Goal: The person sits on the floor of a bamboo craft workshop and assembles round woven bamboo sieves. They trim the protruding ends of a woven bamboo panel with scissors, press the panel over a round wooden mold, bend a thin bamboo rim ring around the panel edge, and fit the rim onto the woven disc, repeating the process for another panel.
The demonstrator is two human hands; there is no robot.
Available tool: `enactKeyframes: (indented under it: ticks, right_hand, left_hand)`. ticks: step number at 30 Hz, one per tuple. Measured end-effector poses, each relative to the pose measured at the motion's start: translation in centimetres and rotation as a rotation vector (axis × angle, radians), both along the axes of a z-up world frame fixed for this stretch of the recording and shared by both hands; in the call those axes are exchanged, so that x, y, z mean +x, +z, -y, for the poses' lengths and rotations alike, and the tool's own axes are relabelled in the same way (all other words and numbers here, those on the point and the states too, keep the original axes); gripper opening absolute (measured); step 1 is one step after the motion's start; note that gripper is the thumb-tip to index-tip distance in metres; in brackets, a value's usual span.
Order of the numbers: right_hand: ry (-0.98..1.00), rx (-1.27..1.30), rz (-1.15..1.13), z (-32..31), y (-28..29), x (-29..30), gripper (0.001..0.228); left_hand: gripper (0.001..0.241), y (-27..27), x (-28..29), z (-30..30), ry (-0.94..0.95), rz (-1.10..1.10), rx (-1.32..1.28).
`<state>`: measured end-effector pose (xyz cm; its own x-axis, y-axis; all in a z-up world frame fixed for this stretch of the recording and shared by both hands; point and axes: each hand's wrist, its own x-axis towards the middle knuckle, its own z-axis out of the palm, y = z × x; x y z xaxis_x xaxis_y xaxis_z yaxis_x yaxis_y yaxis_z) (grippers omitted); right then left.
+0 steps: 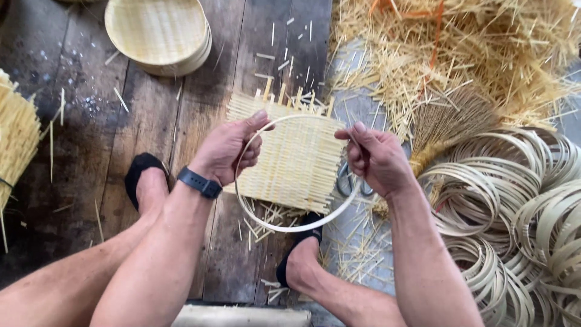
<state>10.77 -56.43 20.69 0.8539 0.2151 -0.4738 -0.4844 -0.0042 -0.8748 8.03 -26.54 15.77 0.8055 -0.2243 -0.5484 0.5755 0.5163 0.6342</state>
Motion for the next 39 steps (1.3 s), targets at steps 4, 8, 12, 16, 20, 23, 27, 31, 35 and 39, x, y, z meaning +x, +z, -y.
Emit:
enactKeyframes:
  ticks: [4, 8, 12, 16, 20, 23, 27, 31, 35, 39]
  right_hand:
    - [-0.132, 0.194, -0.102, -1.2, -0.6, -1.5, 0.047]
    - [-0.231, 0.510, -0.099, -0.4, -4.6, -2.5, 0.044]
    - [-0.086, 0.523, -0.030, 2.0, -8.4, -2.3, 0.042]
    - [-0.011, 0.464, -0.076, 2.3, -8.5, -1.1, 0.045]
    - [-0.130, 0.075, -0.071, -0.9, -4.7, -0.9, 0.020]
    - [-0.191, -0.173, -0.026, -1.2, -7.0, -0.9, 0.018]
    - [-0.297, -0.428, 0.025, -0.5, -12.7, -0.8, 0.019]
    - [-0.240, -0.709, -0.002, -1.3, -14.7, -1.3, 0.017]
    - [-0.212, -0.922, 0.168, -1.0, -18.5, -1.5, 0.018]
    - [-0.272, -0.904, 0.135, -1.0, -18.5, -2.0, 0.022]
  left_hand:
    - [0.040, -0.5, -0.2, 0.3, 0.093, -0.011, 0.071]
    - [0.049, -1.1, -0.7, 0.0, 0.314, 0.003, -0.133]
    - [0.036, -0.5, -0.4, -0.5, -0.039, -0.039, 0.023]
    - [0.034, -4.0, 0.1, -0.5, 0.023, -0.085, -0.005]
    - [0.029, -4.1, 0.6, 0.0, 0.221, -0.082, -0.038]
    - [0.022, -5.7, 1.6, 0.3, 0.377, -0.066, 0.077]
    - [0.016, -10.7, 2.1, 0.6, 0.331, 0.064, 0.478]
    - [0.029, -15.1, 1.9, 0.4, 0.086, 0.266, 0.974]
    - [0.040, -16.3, 1.7, 0.1, -0.124, 0.286, 1.292]
    - [0.031, -15.6, 1.1, 0.8, -0.037, 0.222, 1.238]
